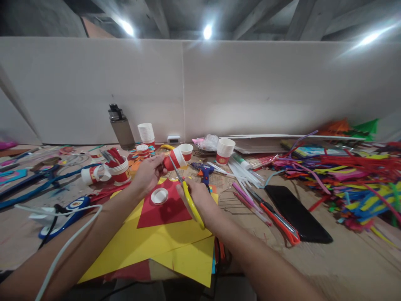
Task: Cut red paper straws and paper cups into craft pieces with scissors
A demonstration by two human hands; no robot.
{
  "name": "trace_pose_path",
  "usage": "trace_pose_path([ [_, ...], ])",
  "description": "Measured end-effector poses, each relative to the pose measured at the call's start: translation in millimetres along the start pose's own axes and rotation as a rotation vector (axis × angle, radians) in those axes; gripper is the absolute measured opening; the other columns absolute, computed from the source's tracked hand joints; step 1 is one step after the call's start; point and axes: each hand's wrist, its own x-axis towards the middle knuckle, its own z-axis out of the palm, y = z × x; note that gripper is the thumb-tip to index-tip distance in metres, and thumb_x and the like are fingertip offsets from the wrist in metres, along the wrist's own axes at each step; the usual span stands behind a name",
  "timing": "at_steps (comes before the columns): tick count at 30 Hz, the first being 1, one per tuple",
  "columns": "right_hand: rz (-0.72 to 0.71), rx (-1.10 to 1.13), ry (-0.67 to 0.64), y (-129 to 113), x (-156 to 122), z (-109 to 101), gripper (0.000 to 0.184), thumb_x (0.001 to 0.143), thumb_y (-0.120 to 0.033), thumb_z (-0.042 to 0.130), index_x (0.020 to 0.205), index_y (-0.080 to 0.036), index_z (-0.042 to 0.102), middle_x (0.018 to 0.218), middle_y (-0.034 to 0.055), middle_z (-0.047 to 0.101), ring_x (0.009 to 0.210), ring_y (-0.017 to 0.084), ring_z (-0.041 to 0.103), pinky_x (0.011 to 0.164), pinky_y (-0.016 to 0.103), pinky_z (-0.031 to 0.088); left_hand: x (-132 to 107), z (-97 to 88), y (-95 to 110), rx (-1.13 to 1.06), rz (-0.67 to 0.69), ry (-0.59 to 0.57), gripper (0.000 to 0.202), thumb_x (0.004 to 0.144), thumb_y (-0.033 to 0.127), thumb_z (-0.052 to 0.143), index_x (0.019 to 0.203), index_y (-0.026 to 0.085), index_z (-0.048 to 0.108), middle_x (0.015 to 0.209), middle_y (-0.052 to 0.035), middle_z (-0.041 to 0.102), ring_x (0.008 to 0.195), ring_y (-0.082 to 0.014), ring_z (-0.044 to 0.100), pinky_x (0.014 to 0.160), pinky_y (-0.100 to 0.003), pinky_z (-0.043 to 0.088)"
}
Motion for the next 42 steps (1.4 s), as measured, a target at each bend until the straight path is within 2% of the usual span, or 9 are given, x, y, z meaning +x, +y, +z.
trace_pose_path([
  [4, -0.019, -0.016, 0.000, -3, 0, -2, 0.026, 0.084, -0.041, 0.047, 0.069, -0.020, 0.045, 0.060, -0.0030, 0.048, 0.054, 0.011, 0.042, 0.053, 0.023, 0.030, 3, -1.5, 0, -0.048, -0.029, 0.037, 0.030, 0.061, 0.032, 0.077, 0.066, 0.013, 0.055, 0.050, 0.0052, 0.050, 0.041, -0.0032, 0.043, 0.043, -0.015, 0.040],
  [9, -0.023, -0.016, -0.015, -5, 0, -4, 0.026, 0.085, -0.043, 0.045, 0.073, -0.020, 0.046, 0.065, -0.0025, 0.052, 0.057, 0.011, 0.045, 0.055, 0.024, 0.032, 0, -0.6, -4, 0.031, 0.038, 0.005, 0.030, 0.062, 0.034, 0.076, 0.062, 0.014, 0.054, 0.048, 0.0050, 0.049, 0.041, -0.0040, 0.045, 0.042, -0.015, 0.037],
  [13, -0.014, 0.000, 0.013, -3, -1, -2, 0.028, 0.085, -0.045, 0.044, 0.072, -0.020, 0.047, 0.061, -0.0025, 0.051, 0.054, 0.011, 0.044, 0.052, 0.024, 0.031, -3, 1.1, -5, 0.035, 0.052, -0.002, 0.031, 0.062, 0.034, 0.076, 0.061, 0.014, 0.052, 0.048, 0.0052, 0.049, 0.041, -0.0041, 0.045, 0.042, -0.015, 0.037],
  [18, -0.028, 0.006, 0.010, 1, 0, -2, 0.030, 0.087, -0.046, 0.041, 0.072, -0.020, 0.047, 0.059, -0.0025, 0.049, 0.054, 0.011, 0.044, 0.052, 0.024, 0.030, -3, 1.4, -3, -0.038, -0.019, -0.007, 0.030, 0.061, 0.032, 0.077, 0.064, 0.014, 0.054, 0.050, 0.0050, 0.049, 0.042, -0.0037, 0.044, 0.042, -0.015, 0.039],
  [23, -0.032, -0.056, -0.010, -1, 1, -3, 0.031, 0.086, -0.046, 0.042, 0.069, -0.020, 0.044, 0.059, -0.0030, 0.048, 0.055, 0.011, 0.042, 0.054, 0.024, 0.030, -1, 0.3, -2, -0.059, -0.105, 0.058, 0.030, 0.061, 0.030, 0.078, 0.066, 0.014, 0.053, 0.047, 0.0068, 0.046, 0.039, -0.0025, 0.042, 0.040, -0.013, 0.036],
  [28, -0.015, 0.002, -0.014, 1, 3, -2, 0.030, 0.086, -0.047, 0.043, 0.074, -0.020, 0.045, 0.064, -0.0026, 0.052, 0.056, 0.011, 0.046, 0.053, 0.023, 0.033, -2, 0.8, -7, 0.011, -0.031, 0.012, 0.034, 0.061, 0.032, 0.078, 0.063, 0.015, 0.049, 0.047, 0.0062, 0.049, 0.038, -0.0034, 0.045, 0.041, -0.014, 0.035],
  [31, 0.024, -0.017, -0.006, 2, 3, -2, 0.031, 0.085, -0.048, 0.043, 0.073, -0.020, 0.045, 0.060, -0.0027, 0.051, 0.053, 0.011, 0.046, 0.051, 0.022, 0.032, -3, 1.6, -8, 0.034, -0.008, 0.004, 0.034, 0.061, 0.034, 0.077, 0.065, 0.015, 0.049, 0.049, 0.0058, 0.051, 0.038, -0.0038, 0.046, 0.040, -0.015, 0.033],
  [35, 0.006, -0.018, 0.007, 2, 2, -2, 0.029, 0.086, -0.046, 0.043, 0.072, -0.021, 0.045, 0.057, -0.0025, 0.051, 0.051, 0.011, 0.046, 0.050, 0.022, 0.032, -3, 1.9, -6, 0.052, 0.005, -0.013, 0.034, 0.060, 0.034, 0.078, 0.063, 0.015, 0.050, 0.048, 0.0060, 0.050, 0.038, -0.0038, 0.046, 0.040, -0.015, 0.034],
  [42, -0.033, -0.025, 0.007, -1, 2, -2, 0.029, 0.085, -0.045, 0.043, 0.070, -0.020, 0.046, 0.060, -0.0009, 0.051, 0.056, 0.012, 0.046, 0.052, 0.023, 0.033, -1, 2.5, 2, -0.037, -0.106, 0.052, 0.030, 0.065, 0.035, 0.075, 0.068, 0.013, 0.054, 0.051, 0.0048, 0.052, 0.038, -0.0025, 0.043, 0.038, -0.014, 0.034],
])
